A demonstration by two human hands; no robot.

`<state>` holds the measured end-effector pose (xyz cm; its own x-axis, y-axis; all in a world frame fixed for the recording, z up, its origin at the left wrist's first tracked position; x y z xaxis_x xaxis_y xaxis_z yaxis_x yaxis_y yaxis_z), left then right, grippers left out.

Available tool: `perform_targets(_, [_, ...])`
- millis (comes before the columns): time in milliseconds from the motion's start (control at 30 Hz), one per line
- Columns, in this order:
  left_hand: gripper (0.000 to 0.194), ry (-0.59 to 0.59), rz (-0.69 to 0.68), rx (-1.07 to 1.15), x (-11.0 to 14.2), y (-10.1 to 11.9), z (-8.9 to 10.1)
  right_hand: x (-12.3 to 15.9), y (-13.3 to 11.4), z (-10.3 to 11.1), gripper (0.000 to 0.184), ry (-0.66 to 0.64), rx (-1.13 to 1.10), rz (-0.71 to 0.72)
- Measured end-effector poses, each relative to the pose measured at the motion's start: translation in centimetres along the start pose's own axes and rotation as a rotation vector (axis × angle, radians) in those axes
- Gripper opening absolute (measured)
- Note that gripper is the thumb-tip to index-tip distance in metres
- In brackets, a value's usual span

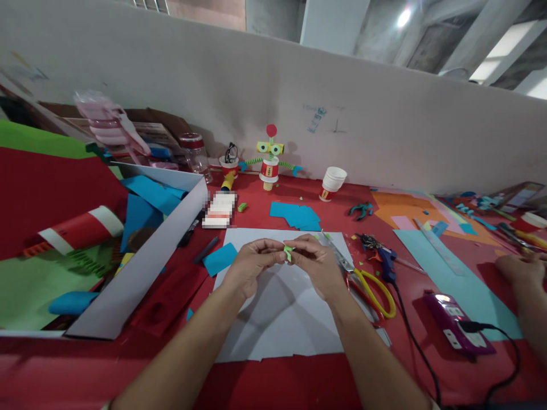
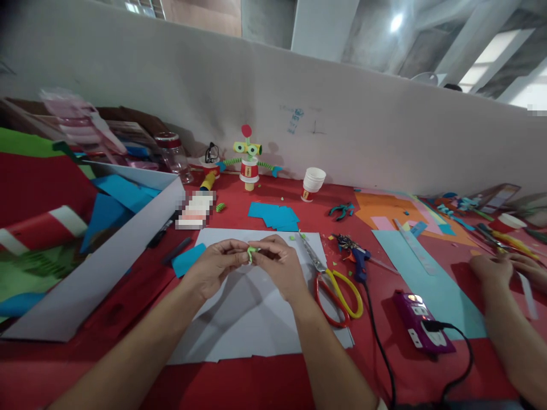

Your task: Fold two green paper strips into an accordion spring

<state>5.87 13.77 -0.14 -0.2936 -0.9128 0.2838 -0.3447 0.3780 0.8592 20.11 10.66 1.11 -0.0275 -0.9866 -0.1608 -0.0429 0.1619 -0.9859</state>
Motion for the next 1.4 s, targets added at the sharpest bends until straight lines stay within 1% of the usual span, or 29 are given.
perform_targets(133, [0.020,0.014,-0.016,-0.021,0.0,0.1,0.0,-0.1,-0.1,0.1,0.022,-0.030,-0.024,-0.012])
perform_targets(233, [0.019,-0.005,-0.060,-0.012,0.2,0.2,-0.2,0.0,-0.3,0.0,0.023,-0.049,-0.055,-0.017])
perform_targets(300, [0.019,0.007,-0.097,0.001,0.3,0.2,-0.4,0.1,-0.4,-0.2,0.025,-0.057,-0.079,-0.016])
perform_targets(367, [0.019,0.038,-0.138,0.008,0.4,0.1,-0.6,0.2,-0.3,-0.3,0.027,-0.021,-0.071,-0.005])
perform_targets(467, [0.020,0.062,-0.188,0.030,0.3,-0.2,-0.6,0.2,0.2,-0.4,0.023,0.074,-0.028,-0.006])
perform_targets(533, [0.026,0.038,-0.167,0.061,0.1,-0.3,-0.6,0.1,0.6,-0.5,0.022,0.091,-0.016,-0.019])
perform_targets(633, [0.036,-0.023,-0.083,0.098,0.0,-0.3,-0.4,-0.1,0.7,-0.4,0.020,0.066,0.009,0.008])
perform_targets(733, [0.039,-0.075,-0.017,0.105,0.1,-0.1,-0.3,-0.2,0.7,-0.3,0.016,0.043,0.027,0.042])
perform_targets(800, [0.037,-0.102,-0.013,0.086,0.2,0.0,-0.4,-0.1,0.7,-0.2,0.015,0.048,0.041,0.043])
perform_targets(900, [0.031,-0.099,-0.075,0.039,0.1,0.0,-0.6,0.0,1.0,-0.4,0.019,0.083,0.049,0.002])
perform_targets(1000, [0.028,-0.038,-0.148,-0.015,0.1,0.0,-0.6,0.2,1.3,-0.6,0.020,0.130,-0.020,-0.042])
perform_targets(1067, [0.026,0.004,-0.194,-0.049,0.1,0.0,-0.5,0.2,1.5,-0.9,0.019,0.142,-0.086,-0.040])
perform_targets(1133, [0.024,0.019,-0.232,-0.062,0.1,0.1,-0.4,0.3,1.6,-1.2,0.017,0.137,-0.145,-0.032])
perform_targets(1200, [0.023,0.007,-0.249,-0.062,0.1,0.2,-0.4,0.3,1.6,-1.4,0.014,0.142,-0.184,-0.017])
perform_targets(1300, [0.022,-0.036,-0.249,-0.062,0.1,0.2,-0.4,0.4,1.7,-1.6,0.013,0.190,-0.227,0.008])
perform_targets(1400, [0.020,-0.050,-0.253,-0.060,0.0,0.1,-0.5,0.4,1.8,-1.6,0.013,0.227,-0.274,-0.015])
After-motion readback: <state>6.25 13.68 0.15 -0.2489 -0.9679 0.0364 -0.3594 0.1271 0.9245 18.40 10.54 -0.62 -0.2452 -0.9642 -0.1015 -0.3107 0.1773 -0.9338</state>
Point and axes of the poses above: each hand's wrist, its own x-axis away from the middle knuckle, its own z-axis out of the back of the hand, y = z × x, the point moved 2 cm from there along -x, towards the middle knuckle, and after that the axes turned 1 degree about y, right-handed, at the moved point
